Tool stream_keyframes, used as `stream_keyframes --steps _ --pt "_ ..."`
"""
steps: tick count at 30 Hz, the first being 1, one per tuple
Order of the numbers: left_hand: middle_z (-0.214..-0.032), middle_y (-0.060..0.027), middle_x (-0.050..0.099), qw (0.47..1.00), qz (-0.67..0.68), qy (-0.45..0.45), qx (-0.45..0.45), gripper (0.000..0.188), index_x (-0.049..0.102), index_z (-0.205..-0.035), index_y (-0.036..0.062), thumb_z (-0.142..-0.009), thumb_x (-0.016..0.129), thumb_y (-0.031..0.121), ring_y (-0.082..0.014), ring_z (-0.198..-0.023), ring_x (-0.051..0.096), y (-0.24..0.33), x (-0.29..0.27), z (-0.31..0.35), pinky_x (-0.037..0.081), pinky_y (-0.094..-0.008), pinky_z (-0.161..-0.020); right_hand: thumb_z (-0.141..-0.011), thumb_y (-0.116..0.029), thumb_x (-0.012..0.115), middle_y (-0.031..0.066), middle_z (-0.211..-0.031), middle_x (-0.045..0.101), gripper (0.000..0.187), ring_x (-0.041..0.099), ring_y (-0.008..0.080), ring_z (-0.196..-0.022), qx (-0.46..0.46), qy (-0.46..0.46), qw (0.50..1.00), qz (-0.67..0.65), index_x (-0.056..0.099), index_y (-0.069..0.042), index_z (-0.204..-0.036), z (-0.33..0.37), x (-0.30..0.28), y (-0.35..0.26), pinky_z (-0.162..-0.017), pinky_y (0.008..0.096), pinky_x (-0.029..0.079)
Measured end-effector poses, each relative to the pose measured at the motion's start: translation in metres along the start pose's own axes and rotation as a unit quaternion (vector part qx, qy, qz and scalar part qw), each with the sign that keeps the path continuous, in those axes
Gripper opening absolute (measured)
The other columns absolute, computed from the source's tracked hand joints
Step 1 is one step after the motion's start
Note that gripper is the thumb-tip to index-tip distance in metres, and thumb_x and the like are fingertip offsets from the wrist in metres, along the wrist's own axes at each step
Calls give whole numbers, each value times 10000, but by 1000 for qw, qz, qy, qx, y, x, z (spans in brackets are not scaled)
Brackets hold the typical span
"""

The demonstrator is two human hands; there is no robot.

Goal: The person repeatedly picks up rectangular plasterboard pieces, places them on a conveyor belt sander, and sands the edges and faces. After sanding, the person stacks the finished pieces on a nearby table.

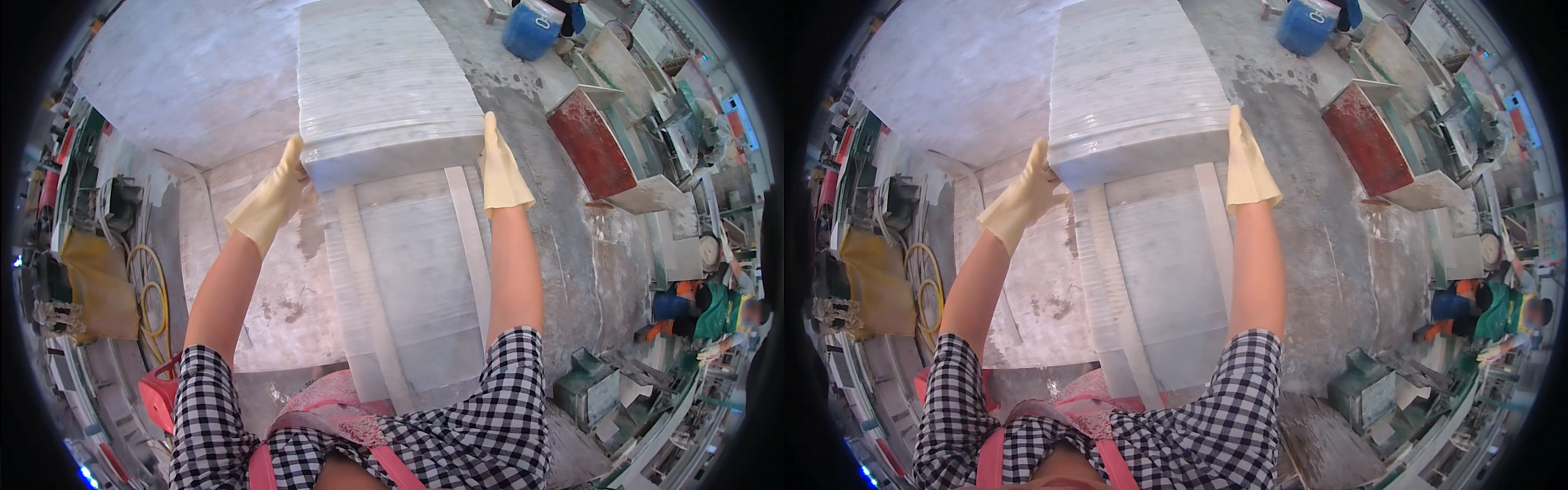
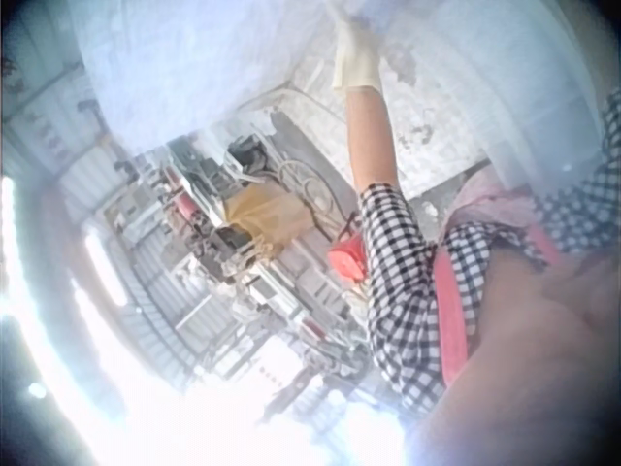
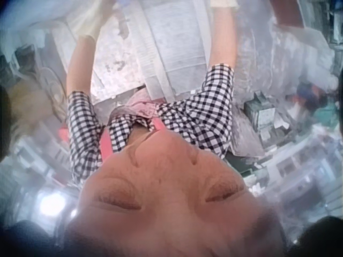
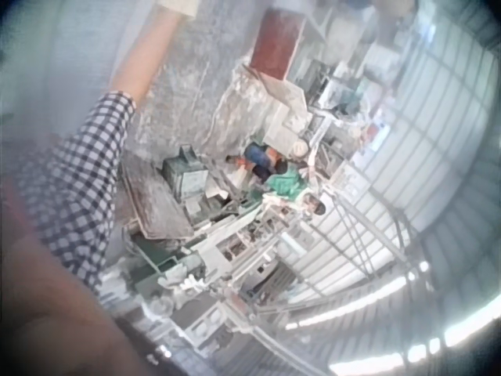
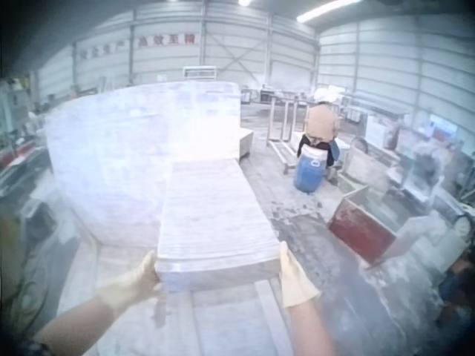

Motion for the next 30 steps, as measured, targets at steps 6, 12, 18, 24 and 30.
stream_keyframes --steps 6,12,18,24,30 --pt "-1608 -191 301 997 32 57 27 956 235 -1576 24 -943 502 689 -325 -1491 295 6 7 -18 264 -513 -1207 -1012 -635 409 143 -1614 344 822 310 259 -1490 -40 14 998 40 348 -18 -1552 -9 -6 13 -1186 329 238" --pt "-1585 -130 349 998 44 7 43 789 251 -1568 38 -1014 474 553 -302 -1417 408 3 13 -10 375 -402 -1165 -1010 -638 407 150 -1608 348 827 315 267 -1485 -70 10 997 17 353 -10 -1545 -10 -10 9 -1186 340 246" --pt "-1570 -127 363 981 190 2 50 616 258 -1558 45 -1082 397 412 -242 -1353 443 -6 18 -8 360 -395 -1162 -1008 -642 405 157 -1602 352 833 321 275 -1481 -93 18 995 18 359 -2 -1538 -5 -19 4 -1185 351 254" --pt "-1598 -121 344 983 -88 -67 148 769 251 -1574 66 -1020 464 556 -290 -1426 387 0 33 6 308 -448 -1192 -1006 -646 402 164 -1596 356 838 326 284 -1476 -92 9 995 28 364 7 -1531 6 -18 11 -1185 361 262" --pt "-1621 -110 312 977 72 -122 162 966 216 -1596 104 -918 550 705 -290 -1486 309 4 51 4 275 -468 -1216 -1005 -650 400 171 -1590 360 844 331 292 -1472 -103 6 994 36 369 15 -1523 14 -16 9 -1184 372 271"
Point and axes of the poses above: each hand's wrist, its own z-axis away from the middle knuckle, its own x-axis out of the palm, y = z × x, the point moved 7 cm from there along -z, towards the middle knuckle
